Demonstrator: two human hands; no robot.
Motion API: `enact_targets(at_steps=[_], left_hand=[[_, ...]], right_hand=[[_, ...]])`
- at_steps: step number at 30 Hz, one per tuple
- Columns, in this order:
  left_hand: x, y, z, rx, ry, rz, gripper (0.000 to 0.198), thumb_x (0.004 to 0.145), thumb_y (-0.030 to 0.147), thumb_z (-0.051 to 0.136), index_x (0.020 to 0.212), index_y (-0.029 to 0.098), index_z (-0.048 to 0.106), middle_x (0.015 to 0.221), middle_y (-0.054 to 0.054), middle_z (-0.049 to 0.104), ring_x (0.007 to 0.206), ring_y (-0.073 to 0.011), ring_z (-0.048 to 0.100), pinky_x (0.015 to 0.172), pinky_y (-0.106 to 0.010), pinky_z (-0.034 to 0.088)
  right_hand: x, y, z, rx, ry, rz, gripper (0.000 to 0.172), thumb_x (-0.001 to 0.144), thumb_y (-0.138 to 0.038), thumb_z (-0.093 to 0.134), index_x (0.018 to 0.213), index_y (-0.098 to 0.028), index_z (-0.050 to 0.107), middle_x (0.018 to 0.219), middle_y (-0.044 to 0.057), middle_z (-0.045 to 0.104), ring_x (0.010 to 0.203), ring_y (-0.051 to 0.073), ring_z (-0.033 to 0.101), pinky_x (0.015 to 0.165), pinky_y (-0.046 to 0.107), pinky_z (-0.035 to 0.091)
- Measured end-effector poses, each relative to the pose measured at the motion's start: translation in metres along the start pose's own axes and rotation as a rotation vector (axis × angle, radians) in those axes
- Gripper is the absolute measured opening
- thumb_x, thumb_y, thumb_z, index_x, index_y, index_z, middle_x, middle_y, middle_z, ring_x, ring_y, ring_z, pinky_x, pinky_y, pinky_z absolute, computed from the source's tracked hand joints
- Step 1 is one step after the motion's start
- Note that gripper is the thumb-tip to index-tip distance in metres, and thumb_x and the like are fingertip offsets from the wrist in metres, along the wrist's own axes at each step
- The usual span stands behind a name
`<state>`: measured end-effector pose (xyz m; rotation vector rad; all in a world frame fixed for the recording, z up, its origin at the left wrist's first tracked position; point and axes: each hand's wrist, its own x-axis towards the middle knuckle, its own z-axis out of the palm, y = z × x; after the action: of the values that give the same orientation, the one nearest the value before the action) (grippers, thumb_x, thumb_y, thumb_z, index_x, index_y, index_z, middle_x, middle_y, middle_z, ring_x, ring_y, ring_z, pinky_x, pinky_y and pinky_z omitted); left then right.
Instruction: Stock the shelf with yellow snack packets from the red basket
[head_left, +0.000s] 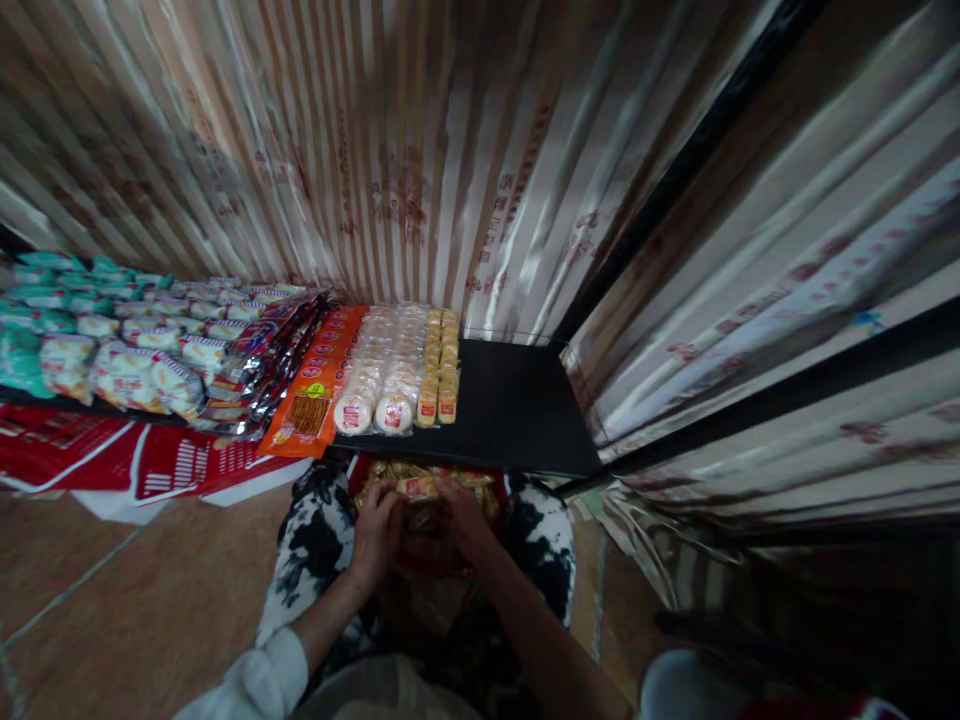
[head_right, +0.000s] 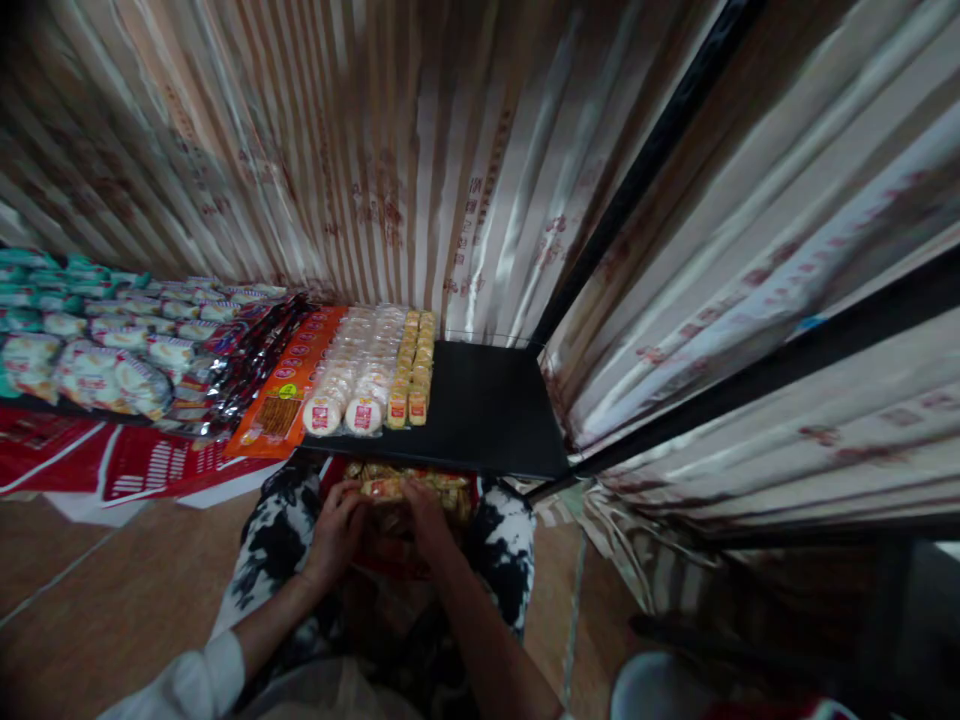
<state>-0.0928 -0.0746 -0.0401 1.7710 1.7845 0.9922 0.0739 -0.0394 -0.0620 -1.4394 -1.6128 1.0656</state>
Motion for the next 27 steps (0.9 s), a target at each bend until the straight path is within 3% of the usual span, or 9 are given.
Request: enact_targets(at_steps=[4,6,9,17,21,24,27], left_hand=[[0.002,0.014,-0.002,-0.038,0.007,0.003,0.022,0.083,0.018,0.040,0.084,0.019,0.063,0.105,-0.008,0.055,0.101,-0.0176,0.055,0.093,-0.033,0.045],[0.003,0.021,-0.002,-0.061,0.009,0.005,0.020,0.082,0.019,0.043,0.084,0.019,0.063,0.103,-0.008,0.055,0.100,-0.0177,0.055,0.091,-0.033,0.046],[0.006,0.032,0.001,-0.109,0.012,-0.004,0.017,0.081,0.020,0.045,0.082,0.018,0.062,0.098,-0.007,0.056,0.091,-0.0168,0.057,0.082,-0.031,0.049],[0.020,0.057,0.018,-0.171,0.082,-0.062,0.013,0.078,0.018,0.046,0.076,0.019,0.059,0.086,-0.006,0.058,0.084,-0.0175,0.058,0.076,-0.031,0.050],[0.037,0.071,0.027,-0.210,0.084,-0.051,0.013,0.077,0.019,0.047,0.075,0.018,0.060,0.089,-0.007,0.058,0.086,-0.0177,0.058,0.076,-0.030,0.050],[0.059,0.088,0.029,-0.222,0.016,-0.004,0.016,0.078,0.017,0.044,0.079,0.018,0.060,0.090,-0.006,0.059,0.087,-0.0168,0.058,0.081,-0.030,0.048],[0.095,0.111,0.031,-0.178,-0.092,0.052,0.022,0.075,0.010,0.044,0.085,0.018,0.061,0.091,-0.005,0.062,0.090,-0.0165,0.058,0.086,-0.031,0.046]], right_hand=[[0.000,-0.019,-0.005,0.314,-0.021,0.227,0.035,0.084,-0.046,0.042,0.094,-0.021,0.065,0.089,0.006,0.070,0.075,0.020,0.066,0.063,0.031,0.052],[0.002,-0.028,-0.009,0.486,0.022,0.350,0.034,0.078,-0.049,0.051,0.091,-0.020,0.064,0.085,0.005,0.070,0.072,0.020,0.065,0.059,0.029,0.051],[0.005,-0.039,-0.017,0.584,0.102,0.400,0.039,0.068,-0.052,0.063,0.088,-0.019,0.063,0.082,0.005,0.069,0.070,0.018,0.065,0.058,0.026,0.049],[0.009,-0.052,-0.032,0.690,0.122,0.219,0.049,0.055,-0.049,0.075,0.091,-0.019,0.060,0.092,0.009,0.070,0.086,0.023,0.066,0.076,0.035,0.051],[0.011,-0.051,-0.041,0.661,0.132,0.180,0.042,0.060,-0.047,0.072,0.090,-0.020,0.060,0.088,0.008,0.070,0.081,0.023,0.067,0.074,0.036,0.052],[0.028,-0.052,-0.057,0.629,0.170,0.133,0.036,0.066,-0.043,0.067,0.092,-0.020,0.059,0.086,0.006,0.070,0.077,0.020,0.066,0.071,0.033,0.052],[0.062,-0.055,-0.080,0.540,0.255,0.070,0.036,0.063,-0.036,0.067,0.094,-0.020,0.059,0.083,0.004,0.069,0.074,0.019,0.065,0.071,0.031,0.051]])
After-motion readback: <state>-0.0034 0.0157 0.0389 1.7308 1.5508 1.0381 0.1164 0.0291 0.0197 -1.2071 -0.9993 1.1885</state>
